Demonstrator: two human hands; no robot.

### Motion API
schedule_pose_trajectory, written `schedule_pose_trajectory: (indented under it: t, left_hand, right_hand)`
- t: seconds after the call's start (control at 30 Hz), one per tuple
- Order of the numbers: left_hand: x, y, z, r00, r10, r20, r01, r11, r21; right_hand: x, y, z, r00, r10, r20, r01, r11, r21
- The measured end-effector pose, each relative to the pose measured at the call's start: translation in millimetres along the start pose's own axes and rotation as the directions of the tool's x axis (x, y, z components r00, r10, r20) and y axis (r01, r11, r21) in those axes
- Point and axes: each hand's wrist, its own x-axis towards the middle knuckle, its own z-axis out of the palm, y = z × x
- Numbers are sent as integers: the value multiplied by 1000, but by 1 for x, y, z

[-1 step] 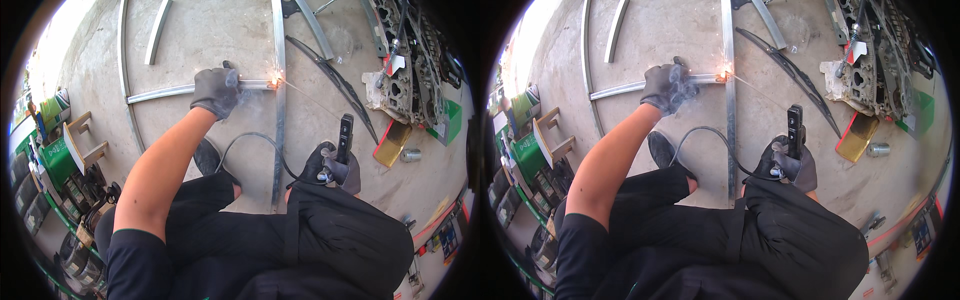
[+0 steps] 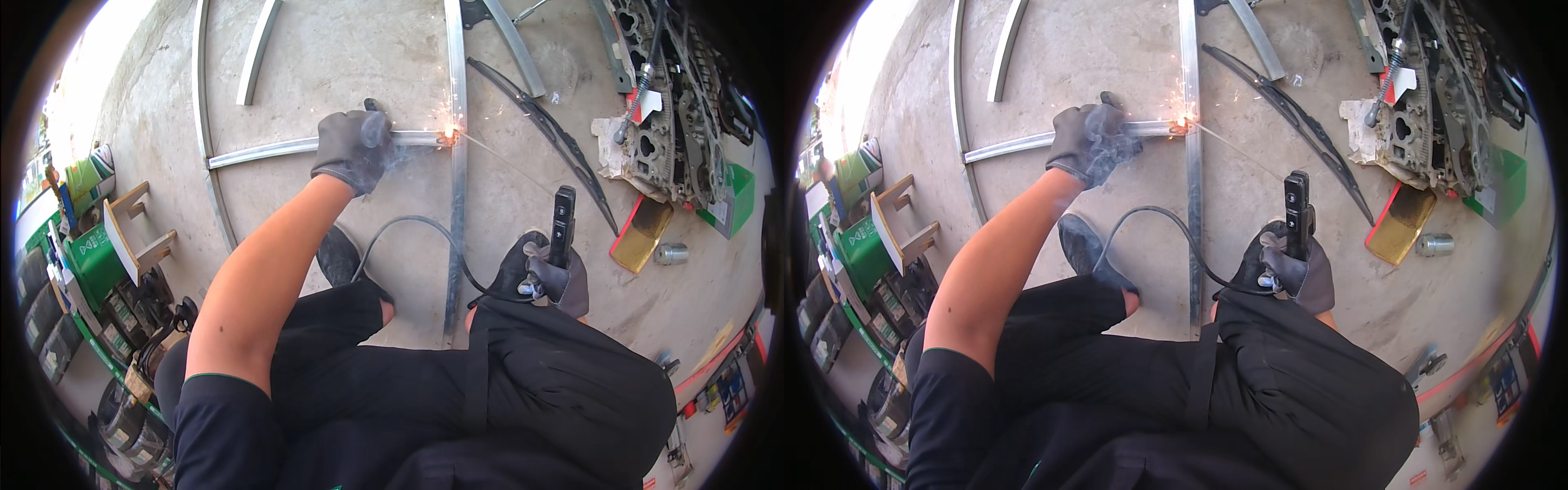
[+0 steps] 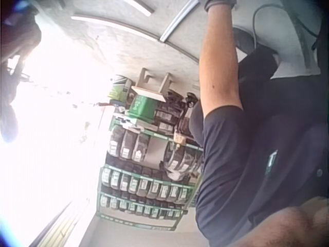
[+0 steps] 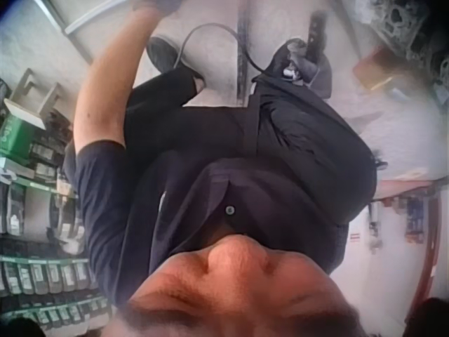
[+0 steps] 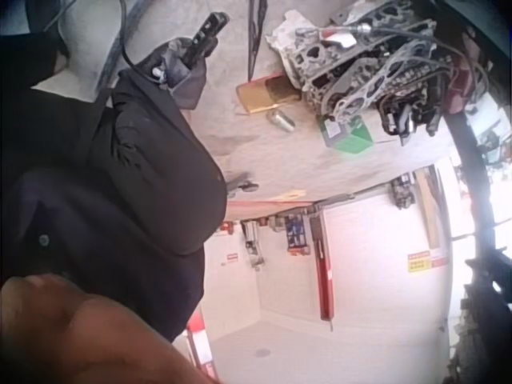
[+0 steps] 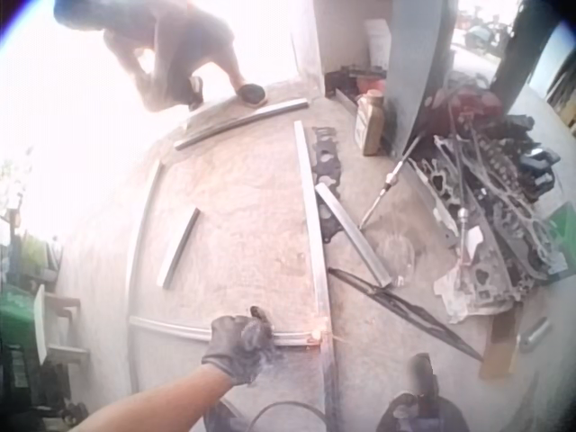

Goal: The person sits on the floor and uses a welding torch to join metal bars into a rectangular frame. Another person assists by holding the metal pieces in place during the welding process. The person welds multiple joints to secure the frame structure.

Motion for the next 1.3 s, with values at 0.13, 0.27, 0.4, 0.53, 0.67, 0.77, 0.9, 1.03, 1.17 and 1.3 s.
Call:
schedule_pose_trajectory:
  t: [0.13, 0.27, 0.4, 0.53, 0.67, 0.77, 0.9, 1.03, 1.17, 1.3]
  left_hand:
    - [9, 30, -33, 938, -207, 278, 149, 965, 215]
    - [9, 27, -27, 947, -209, 245, 168, 970, 176]
    - [0, 18, -25, 991, -52, 124, 44, 997, 68]
    - [-1, 15, -22, 991, -3, 136, -21, 984, 176]
    - [2, 15, -16, 993, -74, 92, 62, 991, 121]
    - [3, 21, -24, 989, -53, 141, 37, 993, 116]
    - [4, 20, -24, 989, -86, 120, 69, 988, 136]
    - [5, 28, -31, 983, -100, 156, 68, 978, 196]
    - [5, 24, -28, 977, -107, 183, 73, 980, 184]
    - [7, 25, -27, 974, -121, 193, 88, 981, 171]
  right_hand:
    - [4, 9, 0, 999, 19, 48, -20, 1000, 7]
    - [9, 16, -1, 998, 41, 55, -41, 999, -6]
    - [10, 19, -2, 998, 40, 56, -40, 999, 5]
    - [11, 22, 0, 999, 13, 29, -14, 999, 39]
    - [-1, 13, 1, 997, -2, 71, -14, 974, 228]
    - [-3, 10, -1, 1000, -6, 28, 2, 986, 168]
    - [1, 13, -1, 999, -32, 23, 29, 992, 120]
    - [1, 8, -1, 1000, -2, 5, 2, 1000, -16]
    - [6, 19, -3, 998, -15, 53, 15, 1000, 5]
    - [7, 19, -1, 998, -41, 51, 44, 998, -44]
